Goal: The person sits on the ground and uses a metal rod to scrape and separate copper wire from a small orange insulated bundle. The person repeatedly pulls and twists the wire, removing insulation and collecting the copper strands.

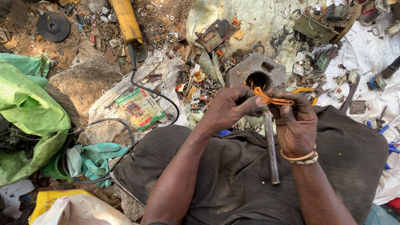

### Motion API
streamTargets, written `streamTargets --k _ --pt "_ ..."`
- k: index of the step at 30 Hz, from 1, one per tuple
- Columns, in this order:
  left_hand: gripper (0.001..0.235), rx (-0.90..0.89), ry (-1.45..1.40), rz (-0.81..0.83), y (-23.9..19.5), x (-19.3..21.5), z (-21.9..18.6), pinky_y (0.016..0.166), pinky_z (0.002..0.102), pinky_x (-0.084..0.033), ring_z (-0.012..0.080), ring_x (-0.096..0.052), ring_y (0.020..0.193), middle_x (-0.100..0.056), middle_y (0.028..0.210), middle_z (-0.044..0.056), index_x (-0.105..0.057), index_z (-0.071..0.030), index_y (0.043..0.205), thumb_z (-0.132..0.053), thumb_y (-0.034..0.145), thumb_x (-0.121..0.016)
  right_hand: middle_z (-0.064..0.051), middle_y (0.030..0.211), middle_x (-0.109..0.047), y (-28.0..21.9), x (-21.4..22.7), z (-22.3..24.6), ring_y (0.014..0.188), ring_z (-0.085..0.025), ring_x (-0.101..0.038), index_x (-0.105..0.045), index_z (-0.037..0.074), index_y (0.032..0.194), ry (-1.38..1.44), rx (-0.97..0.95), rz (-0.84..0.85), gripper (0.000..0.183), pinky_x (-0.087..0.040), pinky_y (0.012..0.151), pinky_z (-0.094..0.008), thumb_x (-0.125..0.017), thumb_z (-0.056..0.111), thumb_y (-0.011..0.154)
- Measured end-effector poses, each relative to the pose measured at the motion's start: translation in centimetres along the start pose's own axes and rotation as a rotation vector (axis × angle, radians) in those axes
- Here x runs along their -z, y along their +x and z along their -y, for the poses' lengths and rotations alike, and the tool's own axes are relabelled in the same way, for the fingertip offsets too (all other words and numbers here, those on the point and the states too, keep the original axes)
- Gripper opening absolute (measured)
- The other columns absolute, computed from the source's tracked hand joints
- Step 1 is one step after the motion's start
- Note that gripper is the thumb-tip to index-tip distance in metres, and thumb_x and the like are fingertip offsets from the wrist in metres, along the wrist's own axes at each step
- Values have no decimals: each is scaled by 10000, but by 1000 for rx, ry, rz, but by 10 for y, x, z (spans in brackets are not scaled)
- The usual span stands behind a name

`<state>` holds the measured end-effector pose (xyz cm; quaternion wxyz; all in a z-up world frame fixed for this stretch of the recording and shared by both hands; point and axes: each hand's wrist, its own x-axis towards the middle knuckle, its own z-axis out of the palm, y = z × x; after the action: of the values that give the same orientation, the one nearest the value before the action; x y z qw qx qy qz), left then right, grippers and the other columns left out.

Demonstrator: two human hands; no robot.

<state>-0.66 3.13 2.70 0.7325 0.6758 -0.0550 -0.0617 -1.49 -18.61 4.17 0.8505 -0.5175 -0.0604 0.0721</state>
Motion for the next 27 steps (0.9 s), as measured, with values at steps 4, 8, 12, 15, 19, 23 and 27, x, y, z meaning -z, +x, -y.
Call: streamTargets --k 4,8,12,15,19,23,27 --pt "376 -3 -55 31 0 0 6 554 266 -407 62 -483 626 -571 682 -1 -668 -47 817 -356 1032 -682 -156 1334 -682 -4 1 11 1401 -346 -613 -647 26 1288 -81 54 82 228 -558 1198 -461 -644 15 1060" --pt "299 -29 -239 -164 6 4 22 566 272 -454 58 -543 649 -649 742 -31 -703 -89 878 -341 1029 -649 -163 1302 -695 2 -2 10 1363 -341 -636 -647 19 1276 -102 22 34 226 -571 1150 -465 -646 22 1050" --pt "136 277 -704 -568 19 15 49 492 282 -393 80 -483 580 -568 692 -34 -646 -92 937 -215 974 -691 -174 1250 -714 4 6 7 1183 -320 -695 -648 -6 1291 -70 -9 -222 208 -606 1047 -479 -646 21 1084" --pt "157 243 -1097 -708 14 46 41 574 294 -470 103 -562 652 -598 775 -12 -583 -79 1028 -174 966 -691 -159 1250 -708 2 9 9 1182 -291 -712 -636 -3 1306 -17 -35 -238 216 -623 1049 -472 -656 27 1093" --pt "224 -123 -1082 -782 -39 110 -17 661 282 -503 116 -606 770 -649 922 22 -616 -43 1161 -124 968 -696 -162 1234 -691 -9 15 11 1179 -275 -698 -629 -32 1300 -88 -35 -167 168 -612 1060 -471 -651 29 1144" --pt "687 -467 -882 -1123 -146 214 -61 1068 711 -497 395 -548 1253 -518 1383 269 -388 -66 1464 -528 966 -486 -174 1241 -697 -22 28 13 1180 -282 -698 -618 -30 1296 -138 -87 -137 161 -610 1090 -499 -627 31 1148" --pt "886 -361 19 -1622 -221 245 -85 1250 709 -140 384 -141 1643 -163 1758 200 -236 -147 1660 -679 1000 -495 -171 1240 -698 -19 24 13 1166 -273 -699 -615 -34 1321 -120 -82 -90 173 -603 1015 -446 -624 20 1158"
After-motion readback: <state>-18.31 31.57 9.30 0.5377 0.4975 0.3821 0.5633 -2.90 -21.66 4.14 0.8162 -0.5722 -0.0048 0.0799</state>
